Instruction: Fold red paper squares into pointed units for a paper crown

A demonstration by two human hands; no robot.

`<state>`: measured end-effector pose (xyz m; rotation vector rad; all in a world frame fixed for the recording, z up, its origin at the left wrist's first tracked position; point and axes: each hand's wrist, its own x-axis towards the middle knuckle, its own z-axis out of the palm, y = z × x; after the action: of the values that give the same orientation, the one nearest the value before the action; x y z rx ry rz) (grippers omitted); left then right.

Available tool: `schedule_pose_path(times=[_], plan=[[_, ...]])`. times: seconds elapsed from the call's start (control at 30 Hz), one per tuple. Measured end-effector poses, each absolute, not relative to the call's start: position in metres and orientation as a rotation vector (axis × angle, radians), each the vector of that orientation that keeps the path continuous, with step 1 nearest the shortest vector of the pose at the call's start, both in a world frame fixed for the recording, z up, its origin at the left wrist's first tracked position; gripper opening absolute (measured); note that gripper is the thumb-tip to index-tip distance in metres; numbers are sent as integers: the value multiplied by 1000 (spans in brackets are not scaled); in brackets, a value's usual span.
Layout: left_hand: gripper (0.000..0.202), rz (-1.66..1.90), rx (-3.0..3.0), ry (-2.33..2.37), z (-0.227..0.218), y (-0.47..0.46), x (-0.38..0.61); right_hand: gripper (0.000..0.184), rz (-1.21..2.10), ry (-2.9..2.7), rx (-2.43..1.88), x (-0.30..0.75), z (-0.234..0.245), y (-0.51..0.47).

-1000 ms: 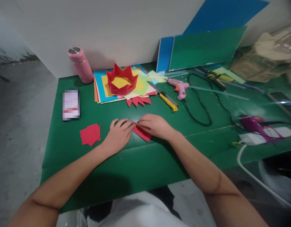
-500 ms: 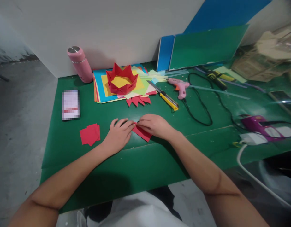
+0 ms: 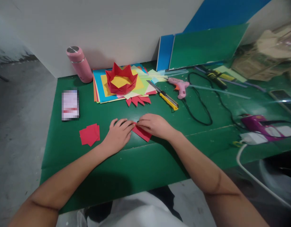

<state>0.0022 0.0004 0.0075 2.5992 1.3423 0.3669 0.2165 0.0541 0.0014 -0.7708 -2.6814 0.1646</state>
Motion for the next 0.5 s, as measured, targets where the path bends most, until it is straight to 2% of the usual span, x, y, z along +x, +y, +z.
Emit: schedule_pose_path(times=[0.5], plan=[[32,409,2599,1325,8,2,1,25,256,-2687,-825,218,6,53]])
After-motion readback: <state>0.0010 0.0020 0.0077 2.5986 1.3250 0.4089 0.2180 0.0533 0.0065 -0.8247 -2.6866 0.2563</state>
